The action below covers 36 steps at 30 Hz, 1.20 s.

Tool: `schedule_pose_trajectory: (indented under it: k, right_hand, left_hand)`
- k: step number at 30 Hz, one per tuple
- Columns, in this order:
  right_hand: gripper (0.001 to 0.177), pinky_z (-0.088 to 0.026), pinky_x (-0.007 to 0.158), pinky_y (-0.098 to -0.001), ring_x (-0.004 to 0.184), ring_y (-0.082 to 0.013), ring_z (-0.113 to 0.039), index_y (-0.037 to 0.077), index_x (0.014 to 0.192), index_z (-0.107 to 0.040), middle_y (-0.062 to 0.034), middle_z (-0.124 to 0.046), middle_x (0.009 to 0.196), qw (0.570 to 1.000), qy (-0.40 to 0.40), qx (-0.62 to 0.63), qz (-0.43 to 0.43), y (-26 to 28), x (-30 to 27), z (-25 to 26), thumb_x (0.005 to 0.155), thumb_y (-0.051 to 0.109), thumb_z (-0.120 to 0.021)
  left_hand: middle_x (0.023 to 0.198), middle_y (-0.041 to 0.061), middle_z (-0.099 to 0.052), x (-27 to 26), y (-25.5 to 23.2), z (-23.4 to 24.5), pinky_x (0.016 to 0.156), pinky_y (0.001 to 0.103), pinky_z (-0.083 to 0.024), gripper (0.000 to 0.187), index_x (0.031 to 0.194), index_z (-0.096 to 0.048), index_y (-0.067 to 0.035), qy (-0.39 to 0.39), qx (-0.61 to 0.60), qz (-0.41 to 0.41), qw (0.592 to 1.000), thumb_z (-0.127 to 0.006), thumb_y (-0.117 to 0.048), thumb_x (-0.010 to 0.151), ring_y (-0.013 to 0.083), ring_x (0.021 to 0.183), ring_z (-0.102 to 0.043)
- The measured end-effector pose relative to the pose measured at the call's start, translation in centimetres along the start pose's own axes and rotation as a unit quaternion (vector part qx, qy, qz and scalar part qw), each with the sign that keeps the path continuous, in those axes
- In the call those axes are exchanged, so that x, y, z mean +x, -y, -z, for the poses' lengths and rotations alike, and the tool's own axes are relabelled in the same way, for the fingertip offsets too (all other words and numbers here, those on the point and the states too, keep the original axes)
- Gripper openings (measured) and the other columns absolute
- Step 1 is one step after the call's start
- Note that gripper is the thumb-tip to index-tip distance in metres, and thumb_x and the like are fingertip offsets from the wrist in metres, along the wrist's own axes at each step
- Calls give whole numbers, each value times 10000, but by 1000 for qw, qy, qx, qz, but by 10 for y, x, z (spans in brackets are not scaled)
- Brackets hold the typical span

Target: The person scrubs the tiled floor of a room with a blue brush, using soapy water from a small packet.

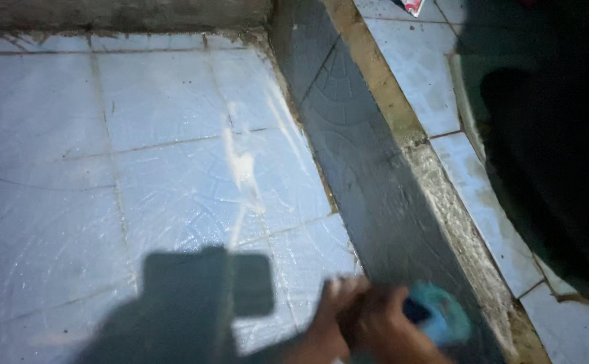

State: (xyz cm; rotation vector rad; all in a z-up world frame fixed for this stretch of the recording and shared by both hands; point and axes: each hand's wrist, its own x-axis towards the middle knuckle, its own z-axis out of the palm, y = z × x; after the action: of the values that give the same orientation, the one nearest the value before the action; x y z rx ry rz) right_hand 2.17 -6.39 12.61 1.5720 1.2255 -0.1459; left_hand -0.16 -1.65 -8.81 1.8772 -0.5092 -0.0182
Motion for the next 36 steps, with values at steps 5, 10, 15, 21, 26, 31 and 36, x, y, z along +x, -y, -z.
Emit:
schedule_pose_trajectory:
  k: [5,10,15,21,26,31,36]
  right_hand:
    - [337,-554,763,-556,942,-395,-689,-19,1067,-699,-244,-708,992,981,-34,-17,-190,-71,90,27,867,250,-670]
    - [330,-576,845,-518,874,-346,-707,-16,973,-718,-225,-735,922,918,-99,-20,-384,-72,101,39,922,285,-593]
    - [336,-534,877,-539,904,-395,-663,62,1056,-676,-215,-653,1021,836,-191,287,-427,44,2,20,738,149,-607]
    - [954,-540,642,-480,817,-383,-626,68,1460,-556,-238,-611,1041,738,31,440,-511,161,-67,-56,662,532,-798]
    - [701,-514,601,-524,773,-416,-625,17,1198,-680,-214,-613,935,672,-198,392,-596,154,-36,-42,608,354,-853]
    - [557,-565,656,-493,836,-427,-675,-62,1214,-634,-227,-599,1053,603,-252,499,-570,79,10,0,758,203,-811]
    - [733,-560,611,-501,767,-435,-686,-59,1486,-464,-260,-611,1218,618,-212,526,-545,10,77,0,818,40,-750]
  left_hand:
    - [1643,96,-422,67,50,134,1267,578,-119,551,1547,-428,-125,-195,40,8,980,-544,-255,1025,253,1552,-332]
    - [1505,240,-457,81,-12,192,1128,580,-222,605,1424,-515,-36,-247,63,-158,954,-624,-80,831,409,1420,-343]
    - [1088,145,-613,30,-73,149,869,478,-491,184,1123,-610,-62,-39,34,-172,984,-586,-84,942,347,1074,-616]
    - [938,94,-597,8,-113,95,818,448,-494,167,981,-593,-59,88,19,-258,962,-576,-217,1030,277,935,-625]
    - [947,68,-582,32,-96,103,803,406,-506,216,1003,-598,-82,117,165,-318,926,-505,-257,1088,234,923,-618]
    - [877,83,-623,80,-70,142,773,443,-503,217,943,-631,-105,109,230,-290,923,-534,-291,996,233,851,-640]
    - [894,65,-631,119,-51,212,790,402,-500,129,919,-650,-110,37,347,-288,892,-595,-221,957,240,924,-652]
